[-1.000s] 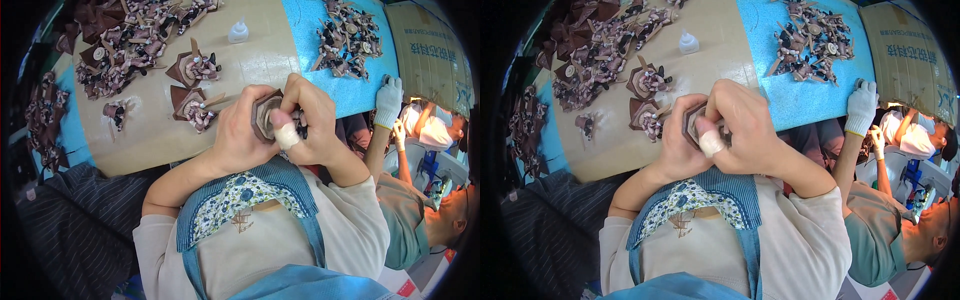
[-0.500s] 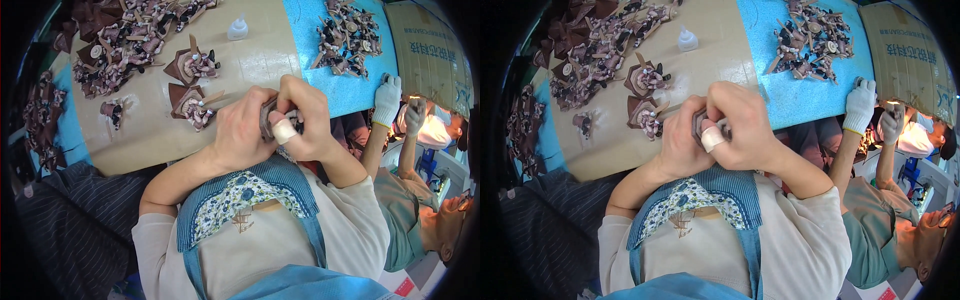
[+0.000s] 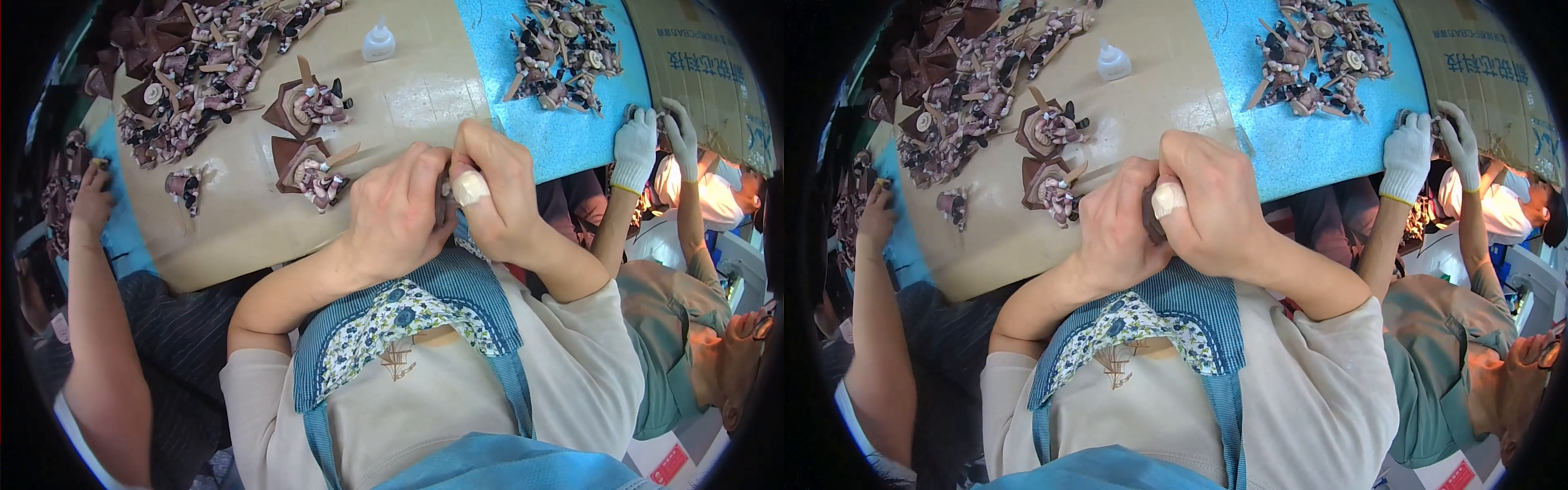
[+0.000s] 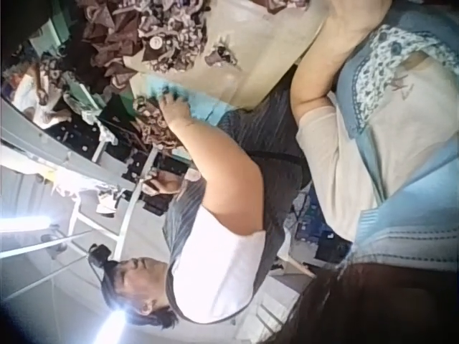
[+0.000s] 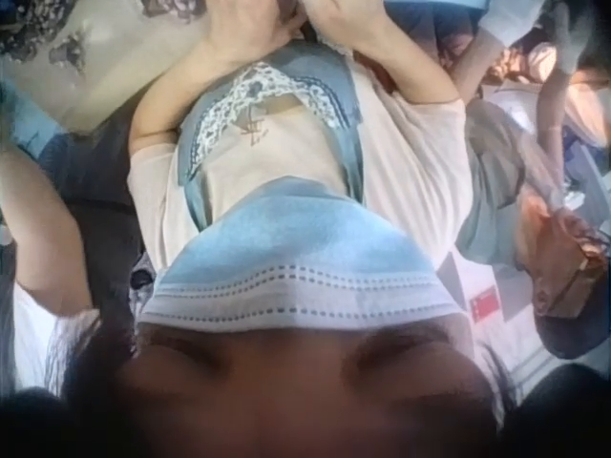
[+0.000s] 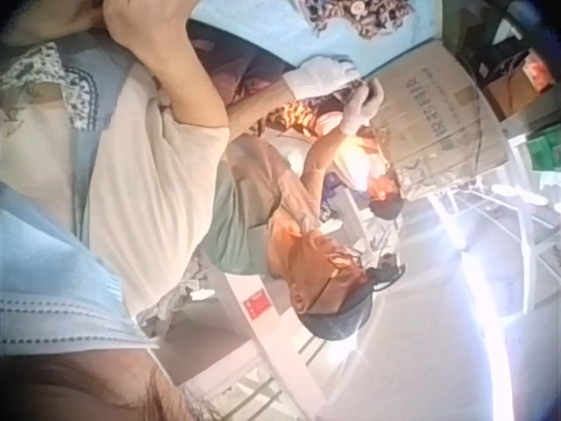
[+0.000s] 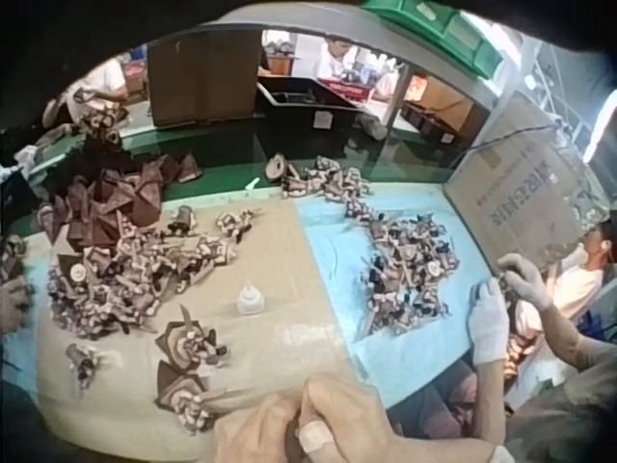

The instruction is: The person assembles figurines by applying glue into hollow base pieces using a squeeze bottle and inserting figurine pieces into each base by hand.

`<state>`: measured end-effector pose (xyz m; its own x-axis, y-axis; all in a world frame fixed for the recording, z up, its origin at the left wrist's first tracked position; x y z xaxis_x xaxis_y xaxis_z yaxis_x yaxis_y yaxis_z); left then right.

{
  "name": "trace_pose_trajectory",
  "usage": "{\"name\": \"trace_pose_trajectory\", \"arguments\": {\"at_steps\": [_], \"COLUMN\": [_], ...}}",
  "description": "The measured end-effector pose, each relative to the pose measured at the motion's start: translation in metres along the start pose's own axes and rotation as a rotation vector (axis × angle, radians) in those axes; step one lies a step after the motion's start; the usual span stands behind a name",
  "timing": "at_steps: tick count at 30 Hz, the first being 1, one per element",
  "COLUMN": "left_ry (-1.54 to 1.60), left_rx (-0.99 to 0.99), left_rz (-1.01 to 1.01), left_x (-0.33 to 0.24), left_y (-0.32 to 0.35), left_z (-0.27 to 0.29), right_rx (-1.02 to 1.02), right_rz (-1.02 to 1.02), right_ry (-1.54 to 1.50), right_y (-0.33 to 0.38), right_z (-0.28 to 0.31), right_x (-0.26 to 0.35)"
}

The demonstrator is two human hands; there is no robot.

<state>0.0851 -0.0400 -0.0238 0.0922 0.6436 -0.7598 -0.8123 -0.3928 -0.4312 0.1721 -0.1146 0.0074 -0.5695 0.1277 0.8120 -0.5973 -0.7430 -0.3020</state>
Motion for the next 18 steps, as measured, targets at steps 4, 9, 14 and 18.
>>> {"name": "trace_pose_trajectory", "arguments": {"at_steps": [4,9,14,18], "left_ry": [-0.086,0.18,0.295,0.186], "left_rx": [0.05,-0.03,0.027,0.063], "left_rz": [0.069,0.13,0.099,0.084], "left_x": [0.006,0.008,0.007,0.006], "left_y": [0.002,-0.005,-0.008,-0.003], "left_z": [-0.005,-0.003,-0.001,-0.001], "right_rx": [-0.052,-0.085,-0.038,-0.087], "right_rz": [-0.038,-0.236,-0.277,0.033], "right_ry": [0.018,-0.245,-0.242,-0.018], "right_y": [0.0,-0.006,-0.012,-0.006], "right_z": [-0.006,0.0,0.005,0.002], "right_x": [-0.013,-0.02,-0.014,0.001]}}
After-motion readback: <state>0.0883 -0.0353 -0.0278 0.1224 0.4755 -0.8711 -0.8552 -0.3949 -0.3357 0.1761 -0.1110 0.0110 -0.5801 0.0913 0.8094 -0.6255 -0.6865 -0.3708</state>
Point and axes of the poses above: each hand's wrist, its own y-axis away from the middle knuckle, its own z-axis out of the back of the hand, x = y × z, the point moved 5 cm from there along -y, towards the middle knuckle, and after that the axes turned 10 degrees about -x, right-handed, at the moved point
